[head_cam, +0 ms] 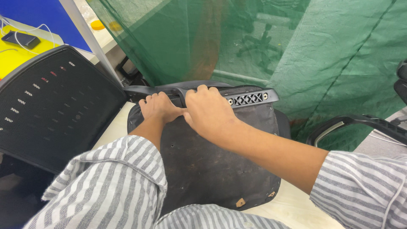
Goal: The person uses a screwdriver to tighten screws on a black plastic bracket attached to an office chair seat. They work on multiple screw holes along the bracket, securing it to the chair.
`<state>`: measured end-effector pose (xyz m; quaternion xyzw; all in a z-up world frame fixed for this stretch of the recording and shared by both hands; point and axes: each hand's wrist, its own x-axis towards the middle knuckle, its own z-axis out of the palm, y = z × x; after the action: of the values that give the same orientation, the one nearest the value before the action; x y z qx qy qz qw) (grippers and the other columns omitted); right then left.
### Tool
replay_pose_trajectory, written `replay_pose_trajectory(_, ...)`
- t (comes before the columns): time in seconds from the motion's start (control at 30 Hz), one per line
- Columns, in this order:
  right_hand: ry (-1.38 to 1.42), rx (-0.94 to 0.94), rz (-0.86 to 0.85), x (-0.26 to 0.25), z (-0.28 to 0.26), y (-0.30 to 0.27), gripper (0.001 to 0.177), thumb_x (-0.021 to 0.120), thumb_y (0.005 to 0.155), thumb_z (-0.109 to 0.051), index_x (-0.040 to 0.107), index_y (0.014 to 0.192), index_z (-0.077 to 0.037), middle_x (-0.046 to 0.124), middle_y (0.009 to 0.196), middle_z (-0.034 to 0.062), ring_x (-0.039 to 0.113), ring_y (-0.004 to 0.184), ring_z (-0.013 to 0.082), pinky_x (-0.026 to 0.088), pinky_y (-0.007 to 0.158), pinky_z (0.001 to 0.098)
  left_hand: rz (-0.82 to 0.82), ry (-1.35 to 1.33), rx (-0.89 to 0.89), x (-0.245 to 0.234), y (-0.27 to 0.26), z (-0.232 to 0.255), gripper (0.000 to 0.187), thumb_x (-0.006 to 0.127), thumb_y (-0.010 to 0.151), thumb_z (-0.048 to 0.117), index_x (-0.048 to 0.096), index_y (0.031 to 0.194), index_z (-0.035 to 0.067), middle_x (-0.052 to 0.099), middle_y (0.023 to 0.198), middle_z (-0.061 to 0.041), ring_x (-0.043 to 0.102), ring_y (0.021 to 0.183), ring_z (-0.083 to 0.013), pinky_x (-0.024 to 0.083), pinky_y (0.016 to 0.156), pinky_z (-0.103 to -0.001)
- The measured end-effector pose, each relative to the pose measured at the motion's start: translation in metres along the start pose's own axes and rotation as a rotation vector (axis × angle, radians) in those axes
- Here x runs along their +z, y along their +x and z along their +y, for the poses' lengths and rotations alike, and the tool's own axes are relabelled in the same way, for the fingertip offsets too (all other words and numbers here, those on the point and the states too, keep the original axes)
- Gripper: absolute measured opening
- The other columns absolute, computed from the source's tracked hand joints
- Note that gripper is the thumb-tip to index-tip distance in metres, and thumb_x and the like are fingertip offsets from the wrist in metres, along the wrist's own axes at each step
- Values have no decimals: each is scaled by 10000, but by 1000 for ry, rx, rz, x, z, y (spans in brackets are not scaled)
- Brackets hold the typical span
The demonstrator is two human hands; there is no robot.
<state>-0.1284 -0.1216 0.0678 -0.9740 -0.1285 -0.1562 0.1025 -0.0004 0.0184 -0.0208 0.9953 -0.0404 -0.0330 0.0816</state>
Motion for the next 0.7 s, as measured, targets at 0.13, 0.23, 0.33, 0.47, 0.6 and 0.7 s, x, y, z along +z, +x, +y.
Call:
replay_pose_trajectory(0.13,40,140,-67,-6,-1,10,385,742,889,-321,636,920,48,685,889,242,716,831,416,598,685,465,-14,-11,-16,2,4,-2,979,781,620,795,682,1232,37,659,1297,-129,549,1279,-291,355,1061,-450)
replay_pose_trajectory(0.23,75,167,-49,-7,2,12,311,728,867,-247,638,889,50,693,871,239,727,812,406,603,653,457,-53,-14,-19,0,2,-2,1037,767,592,845,680,1229,30,663,1293,-126,556,1277,-292,353,1075,-451)
replay_pose_trajectory(0.33,80,167,-49,-7,5,14,270,728,844,-199,632,892,48,693,858,237,728,809,406,604,647,454,-68,-5,-18,-5,0,1,1081,773,553,868,676,1228,28,667,1284,-126,560,1276,-293,357,1079,-458)
replay_pose_trajectory(0.47,82,135,-47,-8,7,13,281,749,831,-182,618,918,51,688,845,235,724,811,413,600,643,467,-61,-7,-23,-8,-2,2,1106,808,513,859,672,1227,26,660,1287,-131,556,1277,-298,356,1084,-463)
replay_pose_trajectory(0.6,98,97,-71,-10,7,11,325,787,789,-158,605,971,40,683,883,222,710,843,419,585,678,482,-54,-11,-19,-7,-3,0,1101,828,510,837,674,1232,20,665,1287,-133,557,1279,-309,362,1088,-459)
replay_pose_trajectory(0.7,52,44,-29,-10,5,11,329,793,750,-101,614,1000,17,672,950,202,697,900,400,579,700,473,-54,-5,-10,-7,-2,0,1084,831,517,814,670,1243,26,665,1293,-130,560,1277,-310,366,1080,-467)
